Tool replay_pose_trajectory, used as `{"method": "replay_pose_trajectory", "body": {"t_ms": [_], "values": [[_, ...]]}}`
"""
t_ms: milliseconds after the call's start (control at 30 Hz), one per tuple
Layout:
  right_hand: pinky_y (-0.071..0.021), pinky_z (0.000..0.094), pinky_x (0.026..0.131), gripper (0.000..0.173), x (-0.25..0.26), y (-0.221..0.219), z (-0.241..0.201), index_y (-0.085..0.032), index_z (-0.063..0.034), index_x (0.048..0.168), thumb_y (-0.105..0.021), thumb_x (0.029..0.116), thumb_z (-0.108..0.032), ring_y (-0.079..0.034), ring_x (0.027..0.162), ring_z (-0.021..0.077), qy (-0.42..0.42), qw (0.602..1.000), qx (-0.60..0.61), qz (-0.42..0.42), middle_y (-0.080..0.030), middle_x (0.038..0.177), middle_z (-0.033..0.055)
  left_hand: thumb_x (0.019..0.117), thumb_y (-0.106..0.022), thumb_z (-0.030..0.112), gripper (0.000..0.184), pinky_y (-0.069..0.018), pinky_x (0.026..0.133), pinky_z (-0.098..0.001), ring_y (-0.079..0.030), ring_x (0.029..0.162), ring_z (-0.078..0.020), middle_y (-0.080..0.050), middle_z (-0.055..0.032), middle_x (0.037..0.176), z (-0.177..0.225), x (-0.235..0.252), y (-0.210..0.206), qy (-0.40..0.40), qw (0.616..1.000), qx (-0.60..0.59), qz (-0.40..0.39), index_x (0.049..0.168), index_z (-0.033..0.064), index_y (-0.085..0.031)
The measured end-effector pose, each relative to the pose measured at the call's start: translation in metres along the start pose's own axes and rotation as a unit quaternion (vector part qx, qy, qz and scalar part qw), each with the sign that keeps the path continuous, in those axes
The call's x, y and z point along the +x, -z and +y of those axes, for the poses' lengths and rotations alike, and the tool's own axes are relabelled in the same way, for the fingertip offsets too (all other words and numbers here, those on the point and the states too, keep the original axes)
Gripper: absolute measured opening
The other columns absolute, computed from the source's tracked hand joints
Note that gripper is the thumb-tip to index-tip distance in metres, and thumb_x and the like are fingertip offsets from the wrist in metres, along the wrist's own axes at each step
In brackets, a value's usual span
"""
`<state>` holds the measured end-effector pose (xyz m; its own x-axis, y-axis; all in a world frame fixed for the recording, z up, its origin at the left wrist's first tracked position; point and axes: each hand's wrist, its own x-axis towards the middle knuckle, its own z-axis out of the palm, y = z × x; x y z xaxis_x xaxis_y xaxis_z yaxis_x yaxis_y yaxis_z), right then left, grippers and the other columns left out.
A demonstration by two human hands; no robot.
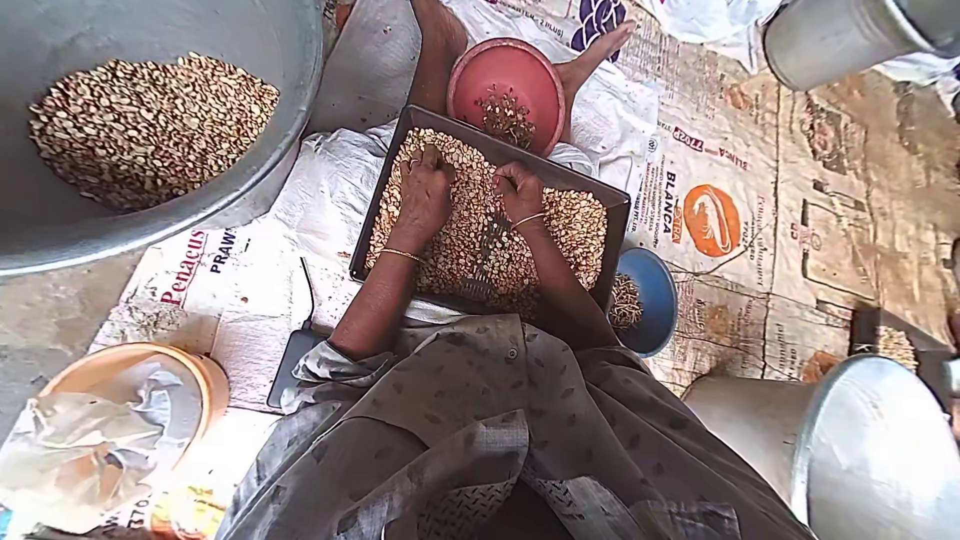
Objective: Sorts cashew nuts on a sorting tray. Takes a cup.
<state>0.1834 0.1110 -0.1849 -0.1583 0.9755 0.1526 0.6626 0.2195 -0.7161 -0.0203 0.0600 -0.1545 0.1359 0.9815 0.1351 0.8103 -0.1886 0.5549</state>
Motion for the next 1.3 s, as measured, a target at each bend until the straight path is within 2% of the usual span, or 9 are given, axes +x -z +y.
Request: {"method": "replay_pose_trajectory", "body": {"t_ms": [167, 300, 500, 633, 800, 933, 1067, 1167, 1300], "values": [[-0.0603, 0.0267, 0.066, 0.017, -0.005, 0.015, -0.005, -0.063, 0.0062, 0.109, -0.051, 0.1054, -0.006, -0.070, 0.070, 0.0109, -0.106, 0.968, 0.225, -0.045, -0.071, 0.091, 0.0096, 0.0943, -0.058, 0.000, 0.022, -0.0371, 0.104, -0.0667, -0.051, 0.127, -0.0490, -0.058, -0.0277, 0.132, 0.002, 0.001, 0.001, 0.002, 1.000, 0.003, -0.007, 0.111, -0.0028, -0.072], [-0.0594, 0.0259, 0.067, 0.013, -0.007, 0.018, -0.006, -0.063, 0.0057, 0.106, -0.055, 0.1035, -0.005, -0.068, 0.069, 0.0100, -0.102, 0.969, 0.216, -0.067, -0.069, 0.086, 0.0076, 0.0945, -0.058, 0.000, 0.022, -0.0366, 0.105, -0.0672, -0.050, 0.128, -0.0491, -0.057, -0.0282, 0.133, 0.001, 0.000, 0.001, 0.004, 1.000, 0.003, -0.007, 0.111, -0.0027, -0.072], [-0.0550, 0.0355, 0.098, 0.021, -0.012, -0.004, -0.023, -0.071, 0.0052, 0.111, -0.064, 0.0944, -0.006, -0.067, 0.116, 0.0243, 0.149, 0.984, 0.092, -0.037, -0.068, 0.125, 0.0201, 0.0956, -0.054, -0.001, 0.022, -0.0376, 0.104, -0.0679, -0.052, 0.126, -0.0496, -0.058, -0.0290, 0.129, 0.002, -0.001, 0.001, -0.003, 1.000, -0.008, 0.011, 0.109, -0.0044, -0.071], [-0.0276, 0.0541, 0.122, 0.027, -0.006, -0.002, -0.037, -0.078, -0.0107, 0.114, -0.073, 0.0877, -0.008, -0.041, 0.147, 0.0349, 0.159, 0.963, -0.086, -0.200, -0.062, 0.143, 0.0134, 0.0949, -0.052, -0.003, 0.025, -0.0407, 0.102, -0.0652, -0.054, 0.125, -0.0484, -0.058, -0.0282, 0.131, 0.003, 0.000, 0.001, 0.016, 0.999, 0.000, 0.037, 0.112, -0.0043, -0.070], [-0.0467, 0.0616, 0.103, 0.021, -0.008, 0.061, -0.022, -0.075, -0.0024, 0.111, -0.070, 0.0905, -0.004, -0.063, 0.119, 0.0412, -0.049, 0.935, -0.240, -0.257, -0.067, 0.124, 0.0231, 0.0940, -0.055, -0.003, 0.024, -0.0370, 0.104, -0.0679, -0.050, 0.130, -0.0489, -0.058, -0.0283, 0.132, 0.005, -0.001, 0.004, 0.019, 1.000, 0.010, 0.017, 0.113, -0.0047, -0.071], [-0.0562, 0.0357, 0.064, 0.019, -0.030, 0.106, -0.021, -0.070, -0.0021, 0.116, -0.059, 0.1031, -0.012, -0.066, 0.071, 0.0169, -0.098, 0.964, -0.076, -0.235, -0.072, 0.101, 0.0131, 0.0934, -0.056, -0.003, 0.025, -0.0363, 0.105, -0.0690, -0.049, 0.131, -0.0495, -0.057, -0.0286, 0.133, 0.005, 0.001, 0.002, 0.018, 1.000, 0.006, 0.012, 0.113, -0.0039, -0.071], [-0.0539, 0.0505, 0.094, 0.031, -0.021, 0.095, -0.016, -0.068, -0.0005, 0.127, -0.054, 0.1010, -0.007, -0.071, 0.102, 0.0326, -0.037, 0.980, -0.136, -0.140, -0.073, 0.115, 0.0207, 0.0931, -0.057, -0.002, 0.024, -0.0378, 0.103, -0.0689, -0.050, 0.130, -0.0505, -0.057, -0.0297, 0.132, 0.004, 0.001, 0.001, 0.014, 1.000, 0.005, 0.017, 0.112, -0.0041, -0.071], [-0.0519, 0.0441, 0.104, 0.028, -0.019, 0.053, -0.021, -0.070, 0.0017, 0.123, -0.057, 0.0999, -0.007, -0.067, 0.120, 0.0295, 0.065, 0.990, -0.088, -0.083, -0.070, 0.127, 0.0184, 0.0933, -0.057, -0.002, 0.023, -0.0373, 0.104, -0.0699, -0.049, 0.131, -0.0508, -0.056, -0.0293, 0.134, 0.001, 0.000, 0.000, 0.011, 1.000, 0.004, 0.016, 0.112, -0.0037, -0.071], [-0.0306, 0.0551, 0.119, 0.032, -0.032, 0.001, -0.031, -0.075, -0.0122, 0.124, -0.073, 0.0915, -0.014, -0.047, 0.142, 0.0331, 0.152, 0.958, -0.109, -0.216, -0.061, 0.144, 0.0123, 0.0938, -0.057, 0.000, 0.022, -0.0373, 0.102, -0.0698, -0.050, 0.128, -0.0511, -0.057, -0.0297, 0.131, 0.002, 0.000, 0.002, 0.000, 1.000, 0.000, 0.004, 0.111, -0.0040, -0.071]]}}
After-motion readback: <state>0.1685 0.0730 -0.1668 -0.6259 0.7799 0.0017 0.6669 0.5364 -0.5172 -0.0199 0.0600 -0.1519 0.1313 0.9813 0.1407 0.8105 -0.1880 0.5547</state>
